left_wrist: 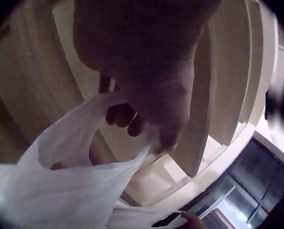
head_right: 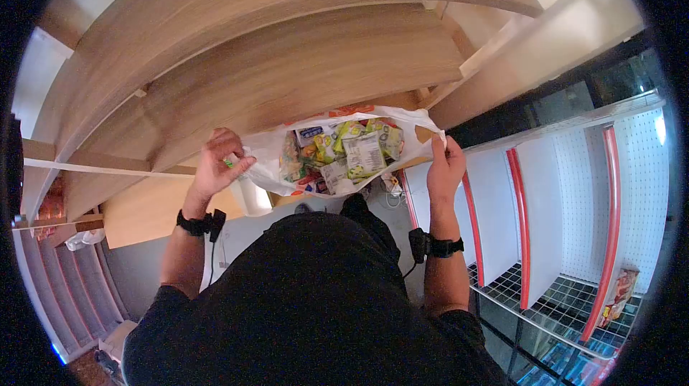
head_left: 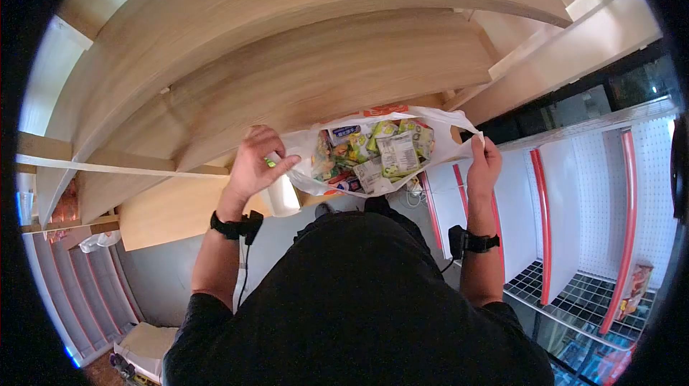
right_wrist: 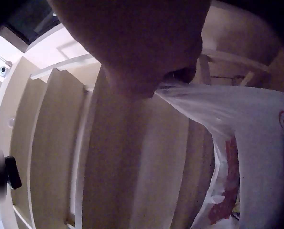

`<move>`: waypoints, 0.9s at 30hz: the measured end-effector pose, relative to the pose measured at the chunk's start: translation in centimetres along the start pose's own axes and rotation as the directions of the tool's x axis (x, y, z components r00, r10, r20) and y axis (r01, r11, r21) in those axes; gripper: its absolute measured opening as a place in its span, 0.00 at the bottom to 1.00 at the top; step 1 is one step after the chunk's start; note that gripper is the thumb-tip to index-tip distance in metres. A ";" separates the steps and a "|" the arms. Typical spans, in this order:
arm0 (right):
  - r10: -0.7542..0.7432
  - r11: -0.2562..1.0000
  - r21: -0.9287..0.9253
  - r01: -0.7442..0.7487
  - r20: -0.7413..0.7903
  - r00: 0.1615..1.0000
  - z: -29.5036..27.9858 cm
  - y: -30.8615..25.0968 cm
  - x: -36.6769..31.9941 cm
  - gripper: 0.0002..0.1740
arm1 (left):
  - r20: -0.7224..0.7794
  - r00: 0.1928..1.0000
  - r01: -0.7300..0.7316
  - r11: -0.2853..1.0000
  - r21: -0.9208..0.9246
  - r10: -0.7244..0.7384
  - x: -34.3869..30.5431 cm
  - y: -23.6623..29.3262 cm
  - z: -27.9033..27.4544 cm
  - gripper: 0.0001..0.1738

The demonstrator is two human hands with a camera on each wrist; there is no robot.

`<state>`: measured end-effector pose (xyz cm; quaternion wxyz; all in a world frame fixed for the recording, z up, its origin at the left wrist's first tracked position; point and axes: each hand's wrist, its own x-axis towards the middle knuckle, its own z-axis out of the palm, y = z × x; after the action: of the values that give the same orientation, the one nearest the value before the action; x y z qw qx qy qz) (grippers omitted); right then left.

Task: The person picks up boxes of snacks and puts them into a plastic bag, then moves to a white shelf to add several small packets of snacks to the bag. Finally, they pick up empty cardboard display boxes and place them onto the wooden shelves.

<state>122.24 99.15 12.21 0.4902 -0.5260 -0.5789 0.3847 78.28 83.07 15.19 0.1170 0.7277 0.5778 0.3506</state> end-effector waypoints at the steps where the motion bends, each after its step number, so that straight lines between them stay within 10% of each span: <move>1: -0.015 0.999 -0.033 0.015 0.010 1.000 -0.2 0.4 -0.1 0.12 | -0.101 0.995 0.009 0.999 -0.039 -0.013 -0.4 0.6 0.4 0.17; 7: 0.029 0.999 -0.015 -0.029 -0.001 1.000 -0.1 0.6 -0.6 0.13 | -0.416 0.843 0.290 0.939 -0.185 -0.342 -8.8 -3.3 3.5 0.12; 15: 0.096 0.995 0.010 -0.096 0.003 0.995 -0.1 1.1 -0.4 0.12 | -0.031 0.888 0.398 0.732 0.553 -0.459 -17.3 -13.4 11.2 0.41; 27: 0.011 1.000 -0.010 -0.011 0.002 1.000 0.4 0.9 -0.9 0.12 | 0.216 0.746 0.338 0.637 0.692 -0.630 -17.8 -16.6 13.7 0.26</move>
<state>122.00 98.46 11.09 0.4848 -0.5311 -0.5784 0.3852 72.95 74.90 -10.98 0.0937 0.5949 0.7947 -0.0762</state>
